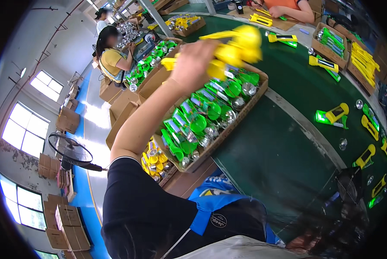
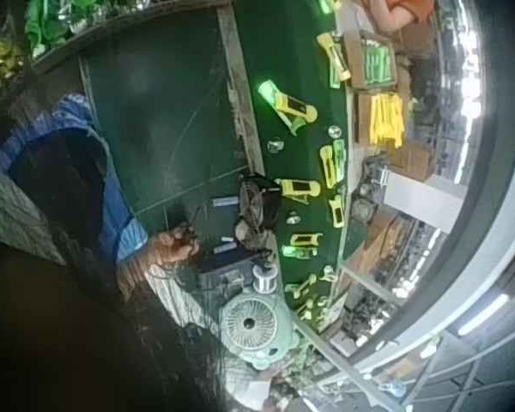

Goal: Assembling portable solar-powered flashlights at a factory workstation, involving soldering components onto a circuit board and fitting them into the casing.

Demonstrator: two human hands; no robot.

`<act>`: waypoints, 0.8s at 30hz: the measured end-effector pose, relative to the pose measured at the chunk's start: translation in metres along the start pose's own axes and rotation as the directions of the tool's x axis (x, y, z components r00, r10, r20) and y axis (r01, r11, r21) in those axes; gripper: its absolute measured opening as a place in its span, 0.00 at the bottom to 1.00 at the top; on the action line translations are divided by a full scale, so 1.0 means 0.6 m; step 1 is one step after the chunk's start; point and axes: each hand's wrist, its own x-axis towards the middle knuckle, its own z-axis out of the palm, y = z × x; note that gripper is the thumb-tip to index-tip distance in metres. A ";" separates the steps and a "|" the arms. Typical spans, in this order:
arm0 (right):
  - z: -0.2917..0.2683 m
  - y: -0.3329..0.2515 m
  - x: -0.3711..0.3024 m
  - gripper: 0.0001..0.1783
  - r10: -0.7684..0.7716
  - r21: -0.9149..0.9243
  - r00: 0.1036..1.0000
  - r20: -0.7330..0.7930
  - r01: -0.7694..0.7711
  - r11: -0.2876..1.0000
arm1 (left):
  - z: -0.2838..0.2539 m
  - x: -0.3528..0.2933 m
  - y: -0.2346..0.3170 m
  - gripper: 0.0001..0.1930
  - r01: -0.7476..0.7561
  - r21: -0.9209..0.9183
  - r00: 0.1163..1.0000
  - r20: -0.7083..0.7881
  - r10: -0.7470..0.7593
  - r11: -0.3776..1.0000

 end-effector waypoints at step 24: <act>0.163 0.078 0.260 0.15 -0.740 -0.706 0.178 -0.649 0.221 0.673 | 0.002 -0.097 0.573 0.40 -0.210 -0.859 0.858 0.068 0.510 0.467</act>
